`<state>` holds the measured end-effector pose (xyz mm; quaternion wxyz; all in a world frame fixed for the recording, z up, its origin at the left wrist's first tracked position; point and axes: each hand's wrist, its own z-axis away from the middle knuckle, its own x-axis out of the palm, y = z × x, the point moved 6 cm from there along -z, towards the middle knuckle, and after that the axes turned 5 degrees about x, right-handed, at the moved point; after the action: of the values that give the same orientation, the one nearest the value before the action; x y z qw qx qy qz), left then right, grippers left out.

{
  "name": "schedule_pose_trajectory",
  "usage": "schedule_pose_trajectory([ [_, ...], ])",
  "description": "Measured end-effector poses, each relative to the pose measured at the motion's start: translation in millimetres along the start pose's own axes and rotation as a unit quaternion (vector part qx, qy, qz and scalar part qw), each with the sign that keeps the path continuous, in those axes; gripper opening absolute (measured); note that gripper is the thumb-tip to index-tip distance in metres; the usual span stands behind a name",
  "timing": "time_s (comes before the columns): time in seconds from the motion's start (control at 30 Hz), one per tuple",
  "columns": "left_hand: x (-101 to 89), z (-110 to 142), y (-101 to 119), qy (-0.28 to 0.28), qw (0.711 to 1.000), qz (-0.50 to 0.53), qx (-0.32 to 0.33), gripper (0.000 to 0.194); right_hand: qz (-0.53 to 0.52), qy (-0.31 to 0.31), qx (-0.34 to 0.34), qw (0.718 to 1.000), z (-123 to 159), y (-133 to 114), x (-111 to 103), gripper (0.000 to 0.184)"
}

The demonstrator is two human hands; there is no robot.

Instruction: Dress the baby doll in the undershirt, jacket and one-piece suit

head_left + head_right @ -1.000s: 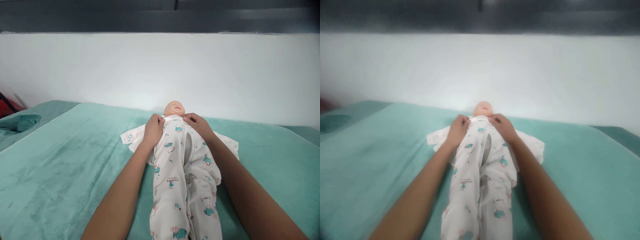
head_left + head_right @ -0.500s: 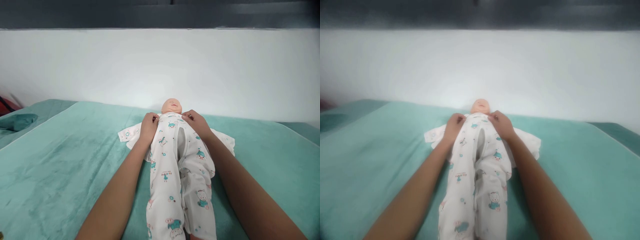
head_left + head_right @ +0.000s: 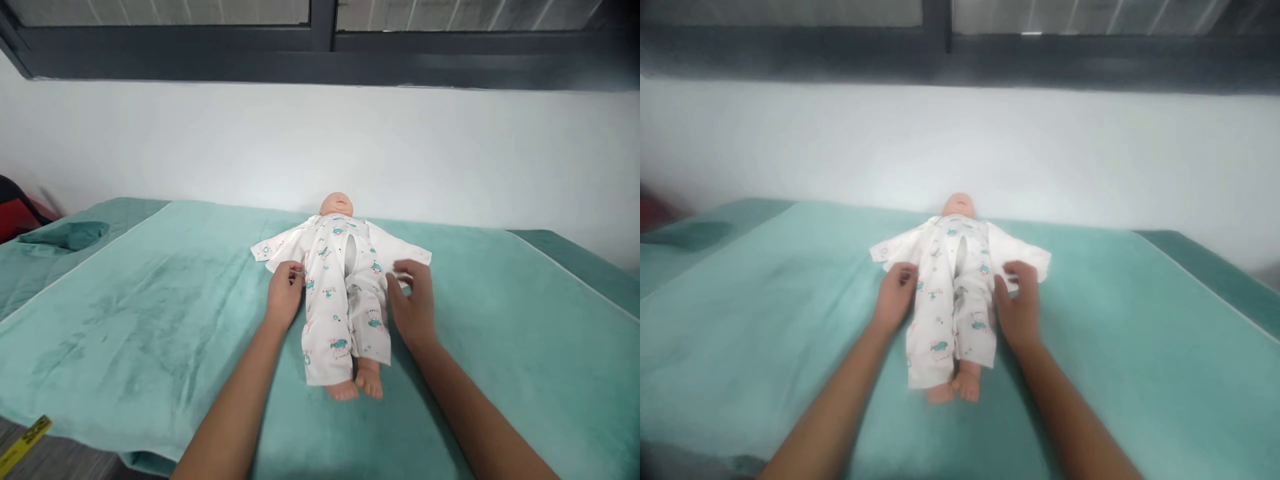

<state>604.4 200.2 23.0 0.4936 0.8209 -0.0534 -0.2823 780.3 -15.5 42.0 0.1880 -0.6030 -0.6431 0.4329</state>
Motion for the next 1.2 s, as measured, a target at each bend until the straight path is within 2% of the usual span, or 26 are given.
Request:
schedule_pose_trajectory([
  [0.03,-4.1,9,0,-0.008,1.000,-0.002,0.002,0.012,0.011,-0.026,0.009,1.000,21,-4,-12,0.017],
  [0.1,-10.9,23,1,-0.013,1.000,-0.009,0.009,0.014,0.031,-0.152,0.025,0.988,62,-10,-24,0.014],
  [0.17,-14.2,32,1,-0.014,1.000,-0.019,0.013,0.015,0.062,-0.246,0.011,0.967,93,-15,-30,0.021],
  [0.2,-14.6,34,1,-0.014,1.000,-0.024,0.014,0.015,0.081,-0.267,-0.002,0.960,103,-18,-32,0.026],
  [0.27,-13.8,36,2,-0.015,0.999,-0.032,0.015,0.015,0.118,-0.264,-0.022,0.957,109,-22,-32,0.029],
  [0.33,-12.7,36,3,-0.015,0.999,-0.039,0.019,0.016,0.128,-0.247,-0.012,0.960,106,-25,-28,0.020],
  [0.47,-11.2,35,5,-0.027,0.998,-0.049,0.032,0.018,0.057,-0.236,0.009,0.970,98,-44,-25,0.010],
  [0.63,-13.3,34,2,-0.020,0.998,-0.046,0.031,0.017,-0.011,-0.293,-0.085,0.952,107,-83,-44,0.011],
  [0.77,-13.1,32,2,-0.012,0.999,-0.039,0.029,0.017,0.054,-0.388,-0.097,0.915,105,-85,-53,0.008],
  [0.87,-12.1,31,2,-0.008,0.999,-0.042,0.021,0.017,0.084,-0.360,-0.089,0.925,91,-90,-56,0.010],
  [0.93,-11.9,30,2,-0.004,0.999,-0.047,0.018,0.017,0.104,-0.338,-0.122,0.927,87,-103,-48,0.007],
  [1.03,-11.8,29,2,0.002,0.999,-0.048,0.017,0.017,0.185,-0.372,-0.196,0.888,99,-119,-18,0.006],
  [1.1,-11.8,28,0,0.003,0.999,-0.046,0.014,0.017,0.245,-0.388,-0.225,0.860,109,-120,2,0.012],
  [1.2,-12.3,28,0,0.006,0.999,-0.047,0.014,0.017,0.295,-0.379,-0.247,0.841,119,-112,18,0.016],
])
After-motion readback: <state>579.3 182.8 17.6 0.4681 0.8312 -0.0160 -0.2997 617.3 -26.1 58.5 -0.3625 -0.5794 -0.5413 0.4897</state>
